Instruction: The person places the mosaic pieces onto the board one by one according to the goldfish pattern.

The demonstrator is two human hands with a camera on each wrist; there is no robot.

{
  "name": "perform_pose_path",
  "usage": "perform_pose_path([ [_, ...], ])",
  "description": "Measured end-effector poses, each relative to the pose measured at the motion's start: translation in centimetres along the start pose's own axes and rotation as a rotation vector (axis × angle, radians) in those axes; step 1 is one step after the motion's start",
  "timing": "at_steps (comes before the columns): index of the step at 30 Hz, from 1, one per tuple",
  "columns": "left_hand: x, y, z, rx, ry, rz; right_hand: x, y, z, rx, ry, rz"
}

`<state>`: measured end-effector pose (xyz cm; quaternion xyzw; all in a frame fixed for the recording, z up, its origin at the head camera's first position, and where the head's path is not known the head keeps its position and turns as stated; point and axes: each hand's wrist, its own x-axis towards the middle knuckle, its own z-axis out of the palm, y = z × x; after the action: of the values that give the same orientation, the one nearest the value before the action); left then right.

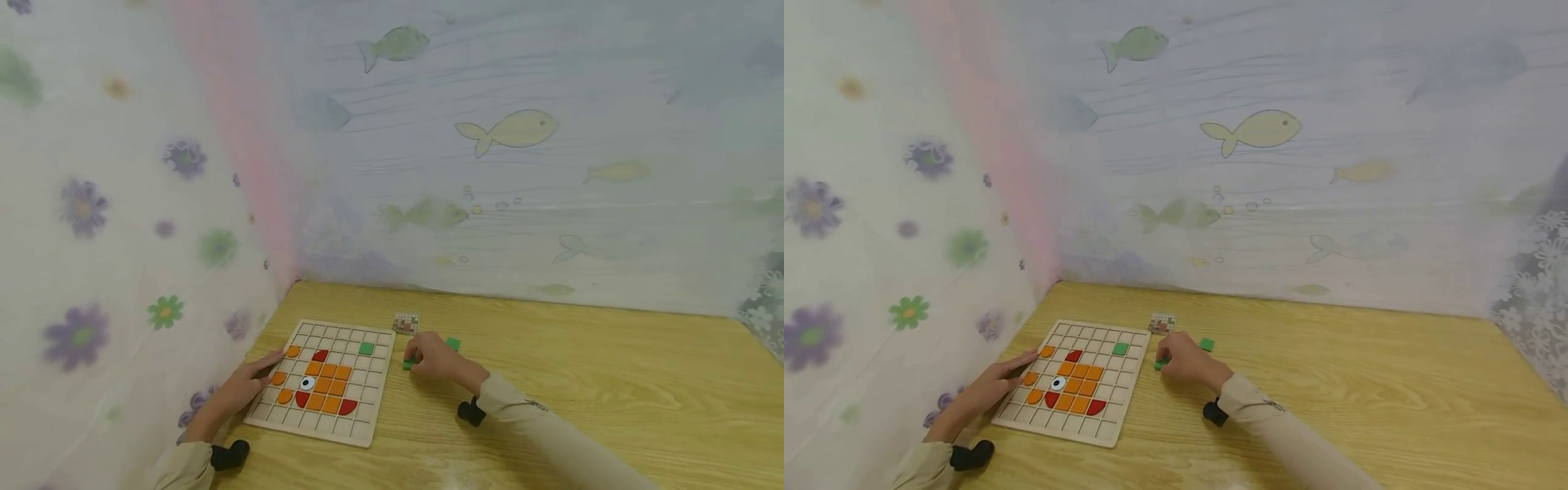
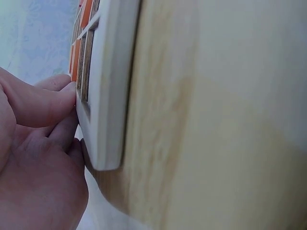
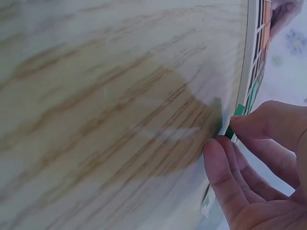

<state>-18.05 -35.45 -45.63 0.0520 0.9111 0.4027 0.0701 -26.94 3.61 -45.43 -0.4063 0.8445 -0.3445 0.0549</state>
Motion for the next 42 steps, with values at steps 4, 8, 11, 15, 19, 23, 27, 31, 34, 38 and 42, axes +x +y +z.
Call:
perform_pose_path([
  [4, -0.1, -0.1, -0.1, -0.005, 0.006, 0.002, 0.1, -0.1, 0.1, 0.017, -0.003, -0.012],
  [8, -0.2, 0.0, -0.1, -0.016, 0.002, 0.026, 0.2, -0.4, 0.1, 0.044, -0.018, -0.024],
  [11, -0.1, 0.1, -0.1, -0.013, 0.002, 0.040, 0.4, -0.7, 0.1, 0.056, -0.017, -0.037],
  [15, 0.1, 0.1, 0.1, -0.006, 0.004, 0.040, 0.9, -1.1, 0.3, 0.058, -0.008, -0.068],
  [19, 0.2, -0.1, 0.2, 0.002, 0.005, 0.035, 1.5, -1.8, 0.6, 0.050, 0.005, -0.088],
  [23, 0.1, -0.4, 0.2, -0.010, 0.006, 0.026, 2.0, -2.7, 1.0, 0.060, 0.005, -0.070],
  [27, 0.0, -0.4, 0.1, -0.019, 0.008, 0.019, 2.7, -3.3, 1.5, 0.057, 0.009, -0.052],
  [31, 0.0, -0.3, 0.0, -0.023, 0.009, 0.017, 3.5, -3.5, 2.2, 0.027, 0.025, -0.078],
  [34, -0.1, -0.2, 0.0, -0.015, 0.007, 0.032, 4.0, -3.7, 2.6, 0.029, 0.030, -0.098],
  [38, -0.1, -0.1, -0.1, -0.011, 0.003, 0.045, 4.6, -3.8, 3.2, 0.022, 0.039, -0.106],
  [42, 0.0, -0.2, 0.0, -0.010, 0.001, 0.028, 5.3, -4.0, 3.7, 0.019, 0.035, -0.096],
])
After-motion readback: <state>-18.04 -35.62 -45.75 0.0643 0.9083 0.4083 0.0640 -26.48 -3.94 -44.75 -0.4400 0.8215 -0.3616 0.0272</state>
